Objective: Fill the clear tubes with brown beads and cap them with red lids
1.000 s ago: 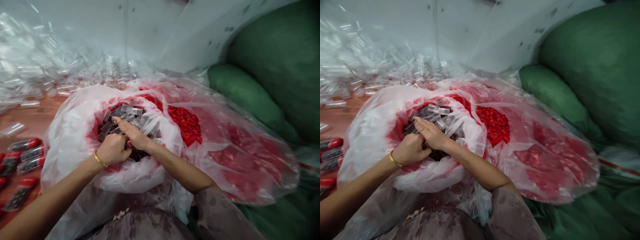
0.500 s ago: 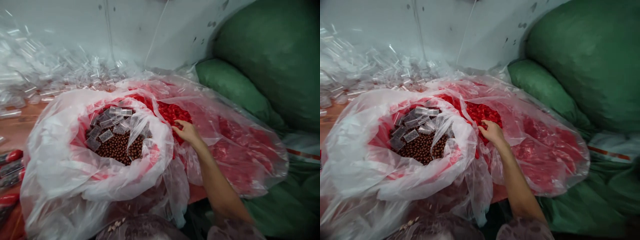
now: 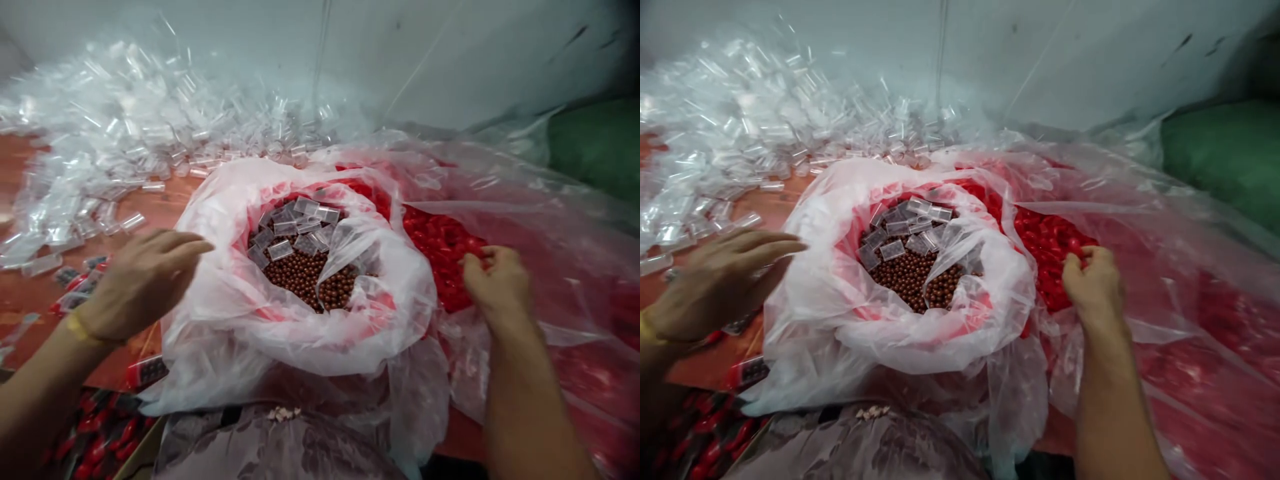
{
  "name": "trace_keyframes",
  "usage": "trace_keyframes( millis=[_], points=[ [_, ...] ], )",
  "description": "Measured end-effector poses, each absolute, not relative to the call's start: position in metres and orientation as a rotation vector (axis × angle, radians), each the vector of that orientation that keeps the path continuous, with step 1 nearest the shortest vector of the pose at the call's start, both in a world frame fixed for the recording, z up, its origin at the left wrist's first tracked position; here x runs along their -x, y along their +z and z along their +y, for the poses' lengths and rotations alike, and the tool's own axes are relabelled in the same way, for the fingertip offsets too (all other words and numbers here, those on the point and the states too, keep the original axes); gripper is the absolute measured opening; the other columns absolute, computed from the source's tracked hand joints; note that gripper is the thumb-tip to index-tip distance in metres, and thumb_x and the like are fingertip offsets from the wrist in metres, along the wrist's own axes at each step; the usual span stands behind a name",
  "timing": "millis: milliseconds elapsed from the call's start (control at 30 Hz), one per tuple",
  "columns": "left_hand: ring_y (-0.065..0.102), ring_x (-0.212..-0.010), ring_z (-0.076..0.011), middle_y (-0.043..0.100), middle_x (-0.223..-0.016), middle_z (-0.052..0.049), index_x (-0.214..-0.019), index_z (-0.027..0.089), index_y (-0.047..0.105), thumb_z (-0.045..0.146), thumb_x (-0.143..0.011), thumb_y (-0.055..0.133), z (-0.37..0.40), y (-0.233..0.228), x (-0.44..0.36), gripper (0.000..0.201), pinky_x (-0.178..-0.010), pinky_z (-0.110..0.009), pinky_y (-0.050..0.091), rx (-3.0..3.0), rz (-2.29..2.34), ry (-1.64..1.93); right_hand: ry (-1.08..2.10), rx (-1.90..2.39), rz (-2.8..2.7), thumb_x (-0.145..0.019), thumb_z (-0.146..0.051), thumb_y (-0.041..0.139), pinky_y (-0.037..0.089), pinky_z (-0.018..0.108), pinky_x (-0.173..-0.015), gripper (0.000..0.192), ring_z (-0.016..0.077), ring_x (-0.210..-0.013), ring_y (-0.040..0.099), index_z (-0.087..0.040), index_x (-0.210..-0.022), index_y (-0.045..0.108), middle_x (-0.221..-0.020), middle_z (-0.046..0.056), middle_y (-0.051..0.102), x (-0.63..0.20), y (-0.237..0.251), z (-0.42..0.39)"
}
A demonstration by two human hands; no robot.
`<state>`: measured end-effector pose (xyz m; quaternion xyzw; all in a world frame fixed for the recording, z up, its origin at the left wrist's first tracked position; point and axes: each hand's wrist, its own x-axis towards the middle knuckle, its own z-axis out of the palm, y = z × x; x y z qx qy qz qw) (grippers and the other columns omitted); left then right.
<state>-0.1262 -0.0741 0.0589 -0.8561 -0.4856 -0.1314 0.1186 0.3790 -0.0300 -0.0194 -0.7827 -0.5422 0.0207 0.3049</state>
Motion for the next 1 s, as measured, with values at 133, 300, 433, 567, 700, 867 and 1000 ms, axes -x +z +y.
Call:
trace_keyframes(
  millis=[133, 300, 433, 567, 700, 867, 1000],
  points=[
    [0.063, -0.090, -0.0202, 0.069, -0.093, -0.009, -0.099, 0.016, 0.066, 0.018, -0.089, 0.038, -0.023, 0.049, 0.045, 0.030, -0.079, -0.031, 0.048, 2.842, -1.216, 0.029, 0.357, 1.530, -1.072, -0.074, -0.029, 0.056, 0.032, 0.027, -0.040, 0.014, 0.0089, -0.038, 0.038, -0.023, -0.087, 0.053, -0.061, -0.002, 0.052, -0.294, 0.022, -0.037],
    [0.064, -0.096, -0.0300, 0.069, -0.096, -0.018, -0.093, 0.010, 0.069, 0.029, -0.083, 0.053, 0.019, 0.014, -0.002, 0.027, -0.076, -0.034, 0.049, 2.810, -1.522, 0.378, 0.643, 1.212, -1.189, -0.074, -0.029, 0.061, 0.033, 0.022, -0.039, 0.018, 0.0064, -0.041, 0.041, -0.023, -0.089, 0.054, -0.062, -0.006, 0.051, -0.215, 0.015, -0.035],
    [0.064, -0.098, -0.0286, 0.069, -0.101, -0.017, -0.102, 0.010, 0.066, 0.030, -0.079, 0.059, 0.027, 0.003, -0.002, 0.031, -0.076, -0.031, 0.047, 2.830, -1.561, 0.404, 0.802, 1.207, -1.164, -0.074, -0.030, 0.063, 0.033, 0.022, -0.038, 0.015, 0.0055, -0.041, 0.038, -0.021, -0.084, 0.056, -0.059, -0.007, 0.047, -0.207, -0.011, -0.028],
    [0.065, -0.092, -0.0244, 0.070, -0.091, -0.016, -0.095, 0.010, 0.067, 0.014, -0.080, 0.053, 0.025, -0.002, 0.003, 0.021, -0.080, -0.032, 0.046, 2.913, -1.208, 0.369, 0.867, 1.185, -1.130, -0.075, -0.032, 0.063, 0.033, 0.021, -0.038, 0.016, 0.0046, -0.039, 0.036, -0.022, -0.085, 0.057, -0.057, -0.008, 0.046, -0.213, -0.016, -0.026],
    [0.066, -0.085, -0.0215, 0.071, -0.088, -0.016, -0.082, 0.012, 0.070, 0.004, -0.077, 0.052, 0.017, -0.011, -0.009, 0.019, -0.075, -0.030, 0.046, 3.005, -0.906, 0.483, 0.856, 1.217, -1.186, -0.075, -0.034, 0.066, 0.031, 0.019, -0.037, 0.019, 0.0045, -0.040, 0.038, -0.021, -0.087, 0.060, -0.056, -0.007, 0.049, -0.212, -0.015, -0.026],
    [0.065, -0.085, -0.0157, 0.073, -0.092, -0.004, -0.089, 0.022, 0.071, 0.005, -0.071, 0.060, 0.011, -0.020, -0.028, 0.027, -0.065, -0.022, 0.042, 3.290, -0.683, 0.495, 0.879, 1.203, -1.152, -0.072, -0.034, 0.068, 0.030, 0.017, -0.035, 0.020, 0.0041, -0.040, 0.038, -0.020, -0.086, 0.062, -0.055, -0.007, 0.049, -0.211, -0.017, -0.024],
    [0.063, -0.078, -0.0112, 0.073, -0.087, 0.002, -0.091, 0.021, 0.071, 0.005, -0.067, 0.064, 0.019, -0.021, -0.024, 0.030, -0.066, -0.018, 0.041, 3.638, -0.842, 0.396, 0.917, 1.182, -1.120, -0.071, -0.036, 0.070, 0.029, 0.017, -0.035, 0.020, 0.0039, -0.040, 0.036, -0.021, -0.082, 0.061, -0.054, -0.007, 0.047, -0.211, -0.014, -0.024]
  ],
)
